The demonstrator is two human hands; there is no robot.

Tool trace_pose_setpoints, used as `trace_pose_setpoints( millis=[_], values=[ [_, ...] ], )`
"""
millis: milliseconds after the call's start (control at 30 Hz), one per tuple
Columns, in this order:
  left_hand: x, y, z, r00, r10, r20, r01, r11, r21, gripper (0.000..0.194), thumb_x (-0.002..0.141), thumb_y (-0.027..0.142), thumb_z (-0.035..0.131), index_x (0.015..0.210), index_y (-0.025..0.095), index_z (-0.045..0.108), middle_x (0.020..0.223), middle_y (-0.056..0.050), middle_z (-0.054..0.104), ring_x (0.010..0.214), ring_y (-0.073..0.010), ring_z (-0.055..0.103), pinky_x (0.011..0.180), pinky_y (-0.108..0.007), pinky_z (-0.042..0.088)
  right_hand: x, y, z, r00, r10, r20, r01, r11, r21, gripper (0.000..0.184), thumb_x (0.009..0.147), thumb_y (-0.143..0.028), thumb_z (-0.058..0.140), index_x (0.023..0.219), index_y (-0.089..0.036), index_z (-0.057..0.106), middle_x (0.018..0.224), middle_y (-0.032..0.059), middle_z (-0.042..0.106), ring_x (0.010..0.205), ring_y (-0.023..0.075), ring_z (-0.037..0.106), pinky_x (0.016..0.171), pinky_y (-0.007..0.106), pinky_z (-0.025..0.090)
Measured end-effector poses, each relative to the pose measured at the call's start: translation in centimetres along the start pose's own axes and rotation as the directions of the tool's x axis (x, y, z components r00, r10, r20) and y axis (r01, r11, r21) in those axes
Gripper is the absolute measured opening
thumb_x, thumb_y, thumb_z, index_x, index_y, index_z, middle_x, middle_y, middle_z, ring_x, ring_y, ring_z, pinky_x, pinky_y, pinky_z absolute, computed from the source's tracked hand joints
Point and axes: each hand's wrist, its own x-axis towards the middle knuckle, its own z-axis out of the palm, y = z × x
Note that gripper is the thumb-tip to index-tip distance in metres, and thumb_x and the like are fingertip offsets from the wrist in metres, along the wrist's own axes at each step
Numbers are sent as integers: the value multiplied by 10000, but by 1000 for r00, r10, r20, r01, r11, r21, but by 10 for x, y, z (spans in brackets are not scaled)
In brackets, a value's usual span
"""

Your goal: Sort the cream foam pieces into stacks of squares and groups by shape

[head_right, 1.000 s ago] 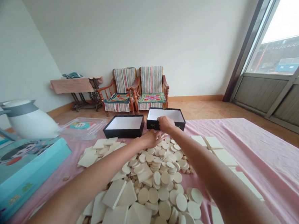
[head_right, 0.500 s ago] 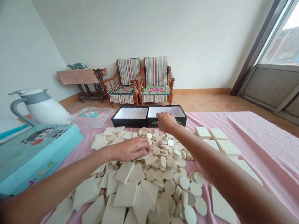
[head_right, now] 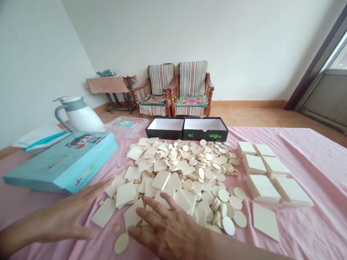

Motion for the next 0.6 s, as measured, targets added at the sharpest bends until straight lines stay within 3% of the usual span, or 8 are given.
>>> trace_pose_setpoints(
  millis=[100,233,400,533,600],
  values=[
    [-11,-1,24,992,-120,-32,122,991,50,1094,607,490,749,1510,274,171,1552,-100,243,1404,-368,267,1116,-468,298,2,1,10,998,54,-17,-55,998,-26,622,860,-456,534,1434,-275,374,1521,95,341,1441,293,147,1152,523,138],
    [5,4,41,977,-164,-135,175,982,66,1099,625,485,729,1517,238,138,1543,-127,279,1401,-360,282,1104,-464,320,2,15,12,979,156,-134,-176,973,-149,489,867,-328,508,1345,-235,461,1469,152,392,1395,331,244,1098,579,216],
    [30,18,34,972,-128,-198,134,991,18,965,651,281,648,1501,199,199,1482,-135,379,1355,-345,366,1077,-429,375,-2,39,-1,914,316,-255,-382,882,-277,425,844,-108,458,1251,-225,495,1288,148,533,1170,295,490,910,457,436],
    [40,35,28,972,-169,-160,185,979,88,897,654,242,620,1481,206,273,1479,-153,367,1330,-371,396,1037,-456,410,-14,65,-12,856,404,-323,-493,825,-275,484,822,-28,405,1261,-215,485,1075,99,612,918,214,565,752,325,464],
    [44,40,27,972,-195,-130,215,963,165,807,714,247,576,1471,219,299,1476,-155,372,1305,-371,428,991,-471,441,-20,79,-13,801,464,-378,-572,780,-253,500,811,-22,396,1272,-195,483,1004,91,620,846,202,568,703,304,452]
  ],
)
